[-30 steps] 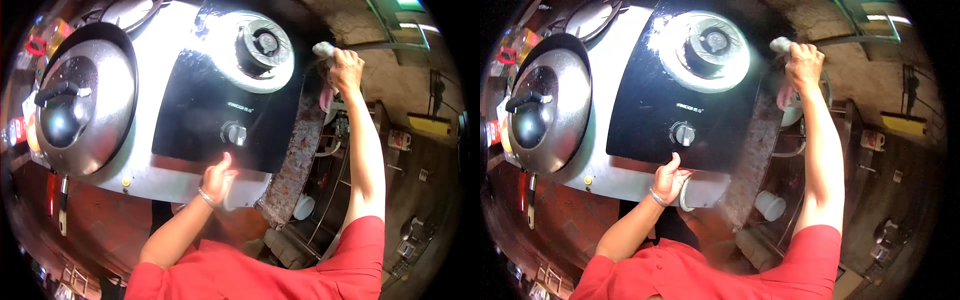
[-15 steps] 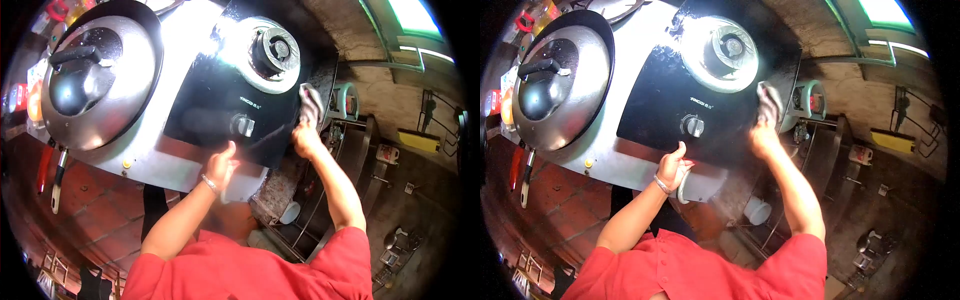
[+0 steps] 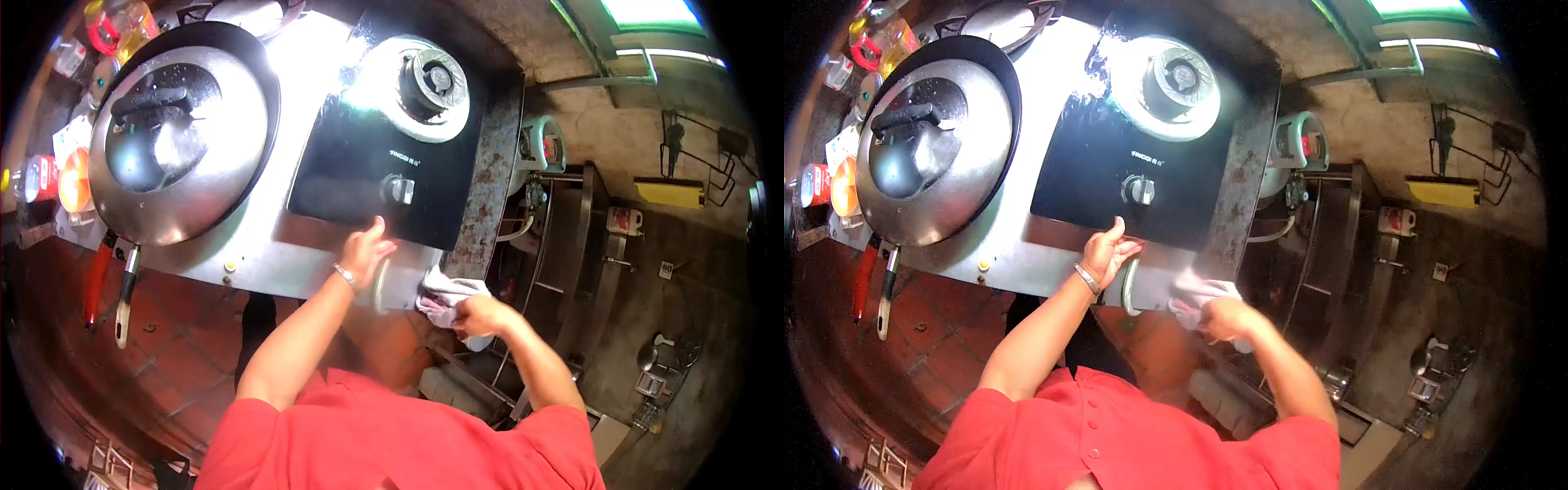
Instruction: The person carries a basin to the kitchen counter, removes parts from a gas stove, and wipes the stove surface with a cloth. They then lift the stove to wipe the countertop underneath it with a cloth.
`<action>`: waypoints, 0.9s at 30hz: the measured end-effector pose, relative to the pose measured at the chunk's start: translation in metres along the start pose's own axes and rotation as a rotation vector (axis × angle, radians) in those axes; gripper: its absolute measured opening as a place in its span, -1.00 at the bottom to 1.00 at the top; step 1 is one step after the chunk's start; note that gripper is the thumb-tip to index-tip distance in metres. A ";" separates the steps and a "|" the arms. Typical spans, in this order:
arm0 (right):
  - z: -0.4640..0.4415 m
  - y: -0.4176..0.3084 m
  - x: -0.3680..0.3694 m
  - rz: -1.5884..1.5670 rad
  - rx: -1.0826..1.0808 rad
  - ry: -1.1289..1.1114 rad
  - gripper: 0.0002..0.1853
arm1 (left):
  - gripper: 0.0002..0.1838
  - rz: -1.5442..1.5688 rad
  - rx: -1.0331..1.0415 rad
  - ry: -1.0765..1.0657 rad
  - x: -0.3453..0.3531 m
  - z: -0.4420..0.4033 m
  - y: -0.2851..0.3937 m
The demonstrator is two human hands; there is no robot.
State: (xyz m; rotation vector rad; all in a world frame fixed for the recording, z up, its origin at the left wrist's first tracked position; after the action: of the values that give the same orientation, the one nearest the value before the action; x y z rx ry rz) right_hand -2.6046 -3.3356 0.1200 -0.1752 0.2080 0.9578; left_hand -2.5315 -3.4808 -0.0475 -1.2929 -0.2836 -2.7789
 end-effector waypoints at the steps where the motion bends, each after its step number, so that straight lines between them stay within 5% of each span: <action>1: 0.004 0.017 -0.012 -0.133 0.027 0.043 -0.71 | -0.49 0.000 0.006 0.007 -0.002 0.000 0.001; 6: 0.035 0.034 -0.174 0.330 0.024 0.979 -0.68 | -0.48 -0.005 0.014 0.012 0.001 0.004 0.004; 9: 0.008 0.018 -0.202 0.628 -0.124 1.263 -0.79 | -0.46 0.014 0.017 -0.029 0.009 0.009 0.008; 22: -0.049 -0.004 -0.077 0.874 -0.058 0.717 -0.79 | -0.58 0.095 -0.013 0.023 0.008 0.015 0.008; 25: -0.053 -0.007 -0.040 0.853 -0.004 0.412 -0.79 | -0.57 0.092 -0.016 0.037 0.010 0.017 0.009; 27: -0.062 -0.010 -0.025 0.776 -0.025 0.462 -0.78 | -0.57 0.046 0.008 0.027 0.018 0.019 0.014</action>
State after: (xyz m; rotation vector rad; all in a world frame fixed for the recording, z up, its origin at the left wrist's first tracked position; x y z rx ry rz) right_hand -2.6159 -3.3759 0.0669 -0.3510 0.7242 1.6845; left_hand -2.5263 -3.4905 -0.0198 -1.2429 -0.2596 -2.7516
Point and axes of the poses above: each hand's wrist, its own z-axis away from the middle knuckle, its own x-axis out of the palm, y = z × x, the point moved 10 cm from there along -z, towards the middle knuckle, and after that the axes turned 1 degree about z, right-handed, at the moved point
